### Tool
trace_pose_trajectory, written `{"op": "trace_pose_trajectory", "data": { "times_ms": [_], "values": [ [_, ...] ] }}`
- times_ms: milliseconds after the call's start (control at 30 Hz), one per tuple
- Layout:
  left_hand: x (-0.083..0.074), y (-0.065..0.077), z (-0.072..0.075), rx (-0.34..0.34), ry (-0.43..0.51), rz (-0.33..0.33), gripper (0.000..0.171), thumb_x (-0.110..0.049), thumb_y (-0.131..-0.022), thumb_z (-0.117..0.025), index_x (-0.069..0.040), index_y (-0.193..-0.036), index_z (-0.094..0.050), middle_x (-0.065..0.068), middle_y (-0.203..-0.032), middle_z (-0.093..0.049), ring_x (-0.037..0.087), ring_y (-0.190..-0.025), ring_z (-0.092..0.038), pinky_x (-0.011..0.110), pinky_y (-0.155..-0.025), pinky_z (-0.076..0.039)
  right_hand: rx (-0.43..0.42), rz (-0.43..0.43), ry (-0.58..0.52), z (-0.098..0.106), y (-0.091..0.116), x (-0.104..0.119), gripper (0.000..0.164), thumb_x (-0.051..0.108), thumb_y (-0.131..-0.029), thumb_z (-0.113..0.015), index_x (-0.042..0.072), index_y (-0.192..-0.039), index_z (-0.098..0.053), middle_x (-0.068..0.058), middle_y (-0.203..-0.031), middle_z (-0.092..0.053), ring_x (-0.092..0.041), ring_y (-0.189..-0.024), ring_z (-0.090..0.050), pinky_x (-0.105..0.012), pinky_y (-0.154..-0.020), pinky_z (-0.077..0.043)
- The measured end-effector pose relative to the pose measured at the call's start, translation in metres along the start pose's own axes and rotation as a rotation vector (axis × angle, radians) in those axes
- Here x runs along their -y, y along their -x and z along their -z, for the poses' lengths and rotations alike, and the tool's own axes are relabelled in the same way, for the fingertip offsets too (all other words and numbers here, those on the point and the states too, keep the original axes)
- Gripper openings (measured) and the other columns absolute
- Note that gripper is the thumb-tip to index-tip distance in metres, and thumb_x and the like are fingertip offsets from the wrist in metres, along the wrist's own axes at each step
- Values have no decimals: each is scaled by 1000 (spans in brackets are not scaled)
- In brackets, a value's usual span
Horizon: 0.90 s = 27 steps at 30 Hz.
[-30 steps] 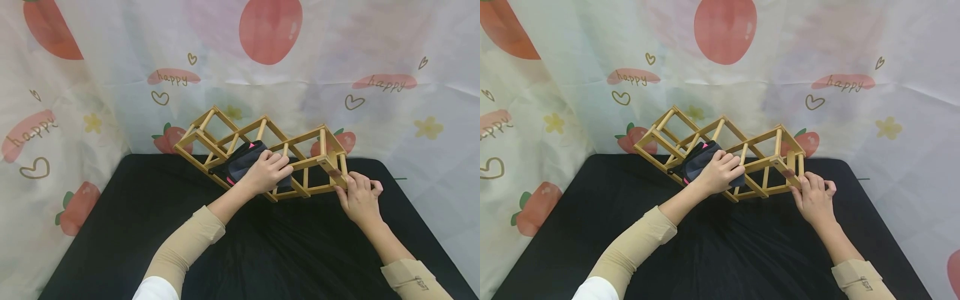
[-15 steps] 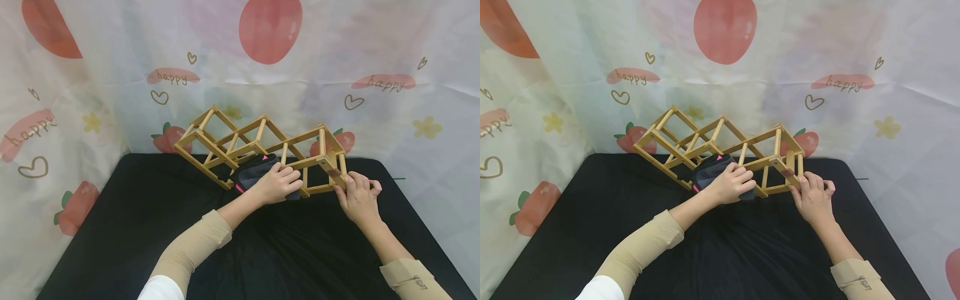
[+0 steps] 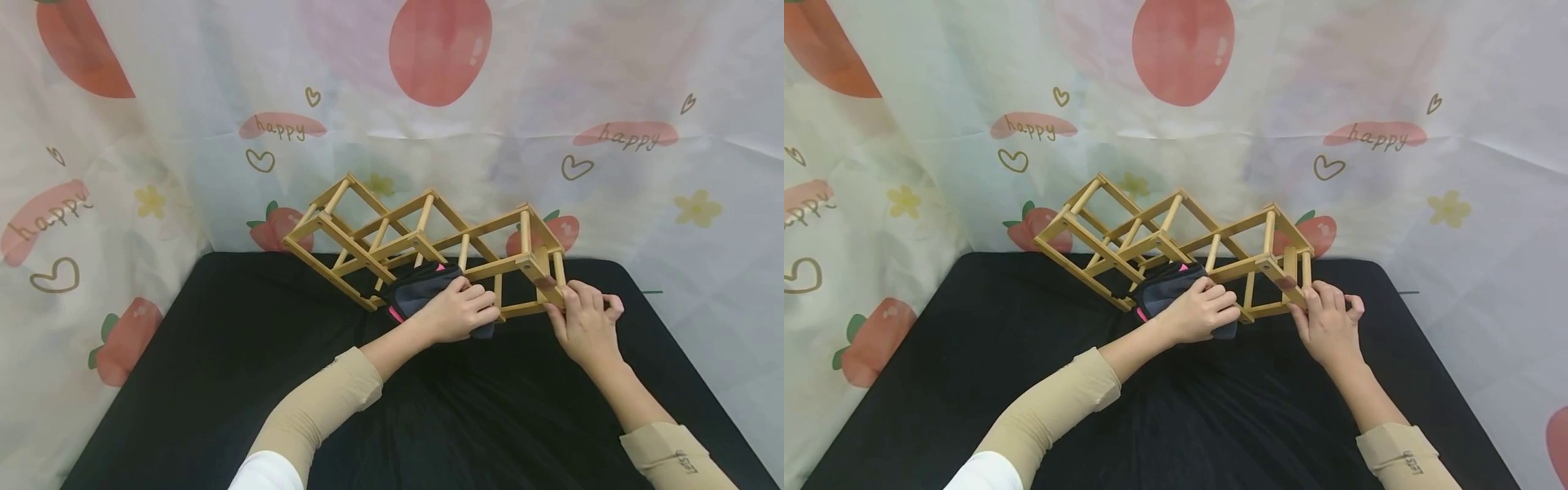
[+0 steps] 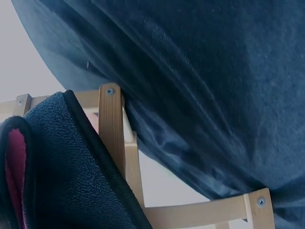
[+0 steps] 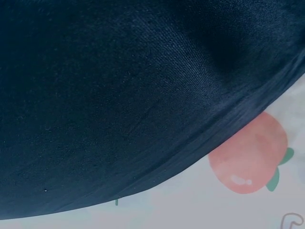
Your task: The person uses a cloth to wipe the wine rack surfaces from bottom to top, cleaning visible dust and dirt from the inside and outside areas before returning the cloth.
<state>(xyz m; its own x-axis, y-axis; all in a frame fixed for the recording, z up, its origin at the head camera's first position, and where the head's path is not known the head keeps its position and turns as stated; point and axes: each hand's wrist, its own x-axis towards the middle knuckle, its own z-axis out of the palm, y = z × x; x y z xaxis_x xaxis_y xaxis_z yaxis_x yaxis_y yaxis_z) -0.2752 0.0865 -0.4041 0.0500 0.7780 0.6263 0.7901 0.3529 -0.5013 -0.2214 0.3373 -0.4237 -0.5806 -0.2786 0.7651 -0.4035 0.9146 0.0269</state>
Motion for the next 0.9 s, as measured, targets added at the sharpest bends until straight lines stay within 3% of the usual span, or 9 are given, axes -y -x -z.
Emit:
{"op": "trace_pose_trajectory", "data": {
  "times_ms": [267,400,533,767,900],
  "values": [
    [23,2,15,-48,-85,75,14,-11,-92,-43,-16,-81,-51,-3,-86,-52,13,-74,-42,30,-68,-33,50,-19,25,2,0,0,55,50,-95,-25,-2,-101,-41,-24,-102,-39,-40,-93,-36,-60,-78,-11],
    [30,3,22,-53,-96,80,7,-14,-89,-49,-15,-82,-51,-2,-87,-51,14,-75,-42,30,-68,-32,50,-24,24,2,1,-1,56,51,-94,-25,-2,-102,-42,-23,-102,-39,-40,-93,-36,-60,-78,-11],
    [31,3,24,-42,-84,85,3,-16,-87,-51,-15,-84,-51,-2,-87,-50,14,-76,-42,31,-69,-32,27,-13,12,2,1,-1,55,50,-94,-28,-2,-100,-42,-24,-101,-40,-40,-92,-36,-60,-77,-11],
    [25,-3,27,-109,-89,69,12,-10,-89,-46,-14,-78,-48,-2,-84,-49,14,-71,-39,31,-67,-31,39,-9,13,4,1,-1,55,51,-94,-27,-2,-99,-42,-24,-101,-40,-40,-92,-35,-60,-77,-12],
    [22,-5,29,-89,-77,54,6,-14,-83,-50,-15,-78,-46,-2,-83,-48,14,-71,-38,31,-67,-31,43,20,26,6,-2,-3,56,53,-93,-26,0,-98,-42,-21,-101,-41,-38,-92,-37,-59,-78,-13]
  ]
}}
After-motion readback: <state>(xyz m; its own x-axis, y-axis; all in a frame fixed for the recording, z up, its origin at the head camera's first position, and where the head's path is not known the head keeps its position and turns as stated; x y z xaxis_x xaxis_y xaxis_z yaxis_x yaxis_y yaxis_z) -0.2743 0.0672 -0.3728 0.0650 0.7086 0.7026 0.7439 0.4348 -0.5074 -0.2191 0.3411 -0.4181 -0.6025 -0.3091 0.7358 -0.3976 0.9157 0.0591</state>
